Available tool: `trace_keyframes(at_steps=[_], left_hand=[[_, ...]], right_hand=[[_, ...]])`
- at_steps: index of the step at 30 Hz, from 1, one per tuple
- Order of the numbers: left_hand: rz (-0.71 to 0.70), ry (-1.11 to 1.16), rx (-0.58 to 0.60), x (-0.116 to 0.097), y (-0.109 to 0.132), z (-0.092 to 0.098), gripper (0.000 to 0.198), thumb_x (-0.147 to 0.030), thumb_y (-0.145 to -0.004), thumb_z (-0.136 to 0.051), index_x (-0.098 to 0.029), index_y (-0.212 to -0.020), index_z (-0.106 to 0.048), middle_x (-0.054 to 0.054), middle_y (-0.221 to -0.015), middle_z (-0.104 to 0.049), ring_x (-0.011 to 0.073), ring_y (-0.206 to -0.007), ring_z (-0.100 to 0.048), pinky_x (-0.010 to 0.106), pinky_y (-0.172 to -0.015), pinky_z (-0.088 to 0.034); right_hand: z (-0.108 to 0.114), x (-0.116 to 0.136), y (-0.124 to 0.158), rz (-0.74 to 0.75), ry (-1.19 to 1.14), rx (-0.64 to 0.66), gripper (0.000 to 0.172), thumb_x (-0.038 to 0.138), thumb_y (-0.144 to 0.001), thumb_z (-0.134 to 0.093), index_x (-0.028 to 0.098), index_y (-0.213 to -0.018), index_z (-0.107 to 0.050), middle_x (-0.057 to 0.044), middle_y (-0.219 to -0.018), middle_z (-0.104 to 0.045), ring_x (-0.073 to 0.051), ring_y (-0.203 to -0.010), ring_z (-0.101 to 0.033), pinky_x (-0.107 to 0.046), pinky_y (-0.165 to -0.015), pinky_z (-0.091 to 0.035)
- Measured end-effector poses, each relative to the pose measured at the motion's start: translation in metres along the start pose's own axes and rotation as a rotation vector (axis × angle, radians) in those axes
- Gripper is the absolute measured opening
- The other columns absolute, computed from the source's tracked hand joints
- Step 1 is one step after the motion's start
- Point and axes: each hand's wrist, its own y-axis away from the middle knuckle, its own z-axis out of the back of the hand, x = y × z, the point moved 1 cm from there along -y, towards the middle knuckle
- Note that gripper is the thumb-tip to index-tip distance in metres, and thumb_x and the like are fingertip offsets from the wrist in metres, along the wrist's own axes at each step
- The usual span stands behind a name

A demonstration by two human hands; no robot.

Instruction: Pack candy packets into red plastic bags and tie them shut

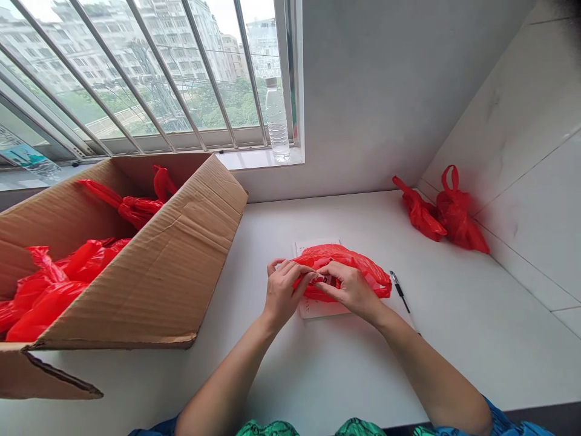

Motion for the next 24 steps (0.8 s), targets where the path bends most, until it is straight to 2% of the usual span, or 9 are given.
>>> trace_keyframes(at_steps=[5, 8, 10, 13, 16, 19, 22, 24], left_hand=[[0.097, 0.193, -0.03, -0.004, 0.003, -0.001, 0.028, -0.035, -0.102, -0.046, -0.023, -0.083, -0.063, -0.004, -0.084, -0.073, 0.014, -0.079, -0.063, 0.035, -0.095, -0.039], [0.094, 0.179, -0.006, -0.001, 0.003, 0.001, 0.028, -0.034, -0.102, -0.045, -0.024, -0.085, -0.064, -0.004, -0.087, -0.074, 0.0131, -0.079, -0.063, 0.035, -0.097, -0.038], [0.071, 0.094, 0.008, 0.003, 0.002, 0.005, 0.029, -0.033, -0.103, -0.044, -0.024, -0.086, -0.066, -0.004, -0.088, -0.074, 0.0134, -0.08, -0.063, 0.037, -0.102, -0.035], [0.012, -0.095, 0.03, 0.01, 0.002, 0.009, 0.024, -0.034, -0.101, -0.048, -0.028, -0.092, -0.07, -0.002, -0.095, -0.075, 0.0167, -0.092, -0.064, 0.044, -0.11, -0.027], [-0.089, -0.21, 0.1, 0.013, 0.004, 0.007, 0.021, -0.033, -0.1, -0.052, -0.033, -0.101, -0.072, -0.002, -0.102, -0.076, 0.0194, -0.101, -0.063, 0.049, -0.115, -0.019], [-0.174, -0.268, 0.16, 0.013, 0.006, 0.003, 0.022, -0.032, -0.099, -0.051, -0.034, -0.102, -0.073, -0.003, -0.092, -0.076, 0.02, -0.099, -0.063, 0.05, -0.115, -0.019], [-0.199, -0.329, 0.17, 0.015, 0.007, -0.001, 0.026, -0.031, -0.099, -0.051, -0.03, -0.086, -0.073, -0.003, -0.075, -0.073, 0.0197, -0.091, -0.063, 0.049, -0.115, -0.022], [-0.193, -0.352, 0.16, 0.017, 0.007, -0.003, 0.027, -0.03, -0.099, -0.051, -0.029, -0.082, -0.072, -0.003, -0.069, -0.071, 0.0192, -0.086, -0.063, 0.049, -0.114, -0.024]], right_hand=[[-0.001, 0.003, 0.001, -0.093, -0.191, 0.07, 0.021, 0.043, -0.091, -0.064, 0.023, -0.094, -0.07, 0.0, -0.079, -0.061, -0.013, -0.066, -0.05, -0.027, -0.06, -0.044], [0.001, 0.003, 0.001, -0.115, -0.218, 0.08, 0.022, 0.043, -0.09, -0.065, 0.022, -0.09, -0.069, 0.001, -0.078, -0.06, -0.013, -0.064, -0.05, -0.027, -0.059, -0.044], [0.005, 0.001, 0.001, -0.095, -0.156, 0.035, 0.021, 0.043, -0.092, -0.062, 0.022, -0.09, -0.068, 0.0, -0.083, -0.065, -0.014, -0.069, -0.055, -0.027, -0.063, -0.047], [0.012, -0.01, 0.001, -0.117, 0.017, -0.057, 0.022, 0.042, -0.096, -0.053, 0.025, -0.096, -0.068, 0.0, -0.09, -0.07, -0.016, -0.077, -0.062, -0.029, -0.068, -0.05], [0.016, -0.023, 0.001, -0.175, 0.177, -0.078, 0.021, 0.039, -0.098, -0.047, 0.029, -0.101, -0.066, 0.001, -0.092, -0.073, -0.017, -0.075, -0.065, -0.028, -0.063, -0.05], [0.016, -0.03, 0.002, -0.192, 0.301, -0.104, 0.026, 0.042, -0.099, -0.044, 0.027, -0.09, -0.063, 0.0, -0.081, -0.071, -0.017, -0.066, -0.063, -0.028, -0.055, -0.045], [0.016, -0.032, 0.002, -0.215, 0.488, -0.211, 0.035, 0.045, -0.099, -0.041, 0.024, -0.073, -0.054, -0.001, -0.065, -0.062, -0.017, -0.055, -0.056, -0.028, -0.049, -0.038], [0.016, -0.033, 0.002, -0.231, 0.582, -0.244, 0.037, 0.043, -0.1, -0.04, 0.024, -0.07, -0.049, -0.001, -0.061, -0.058, -0.016, -0.051, -0.053, -0.028, -0.047, -0.034]])
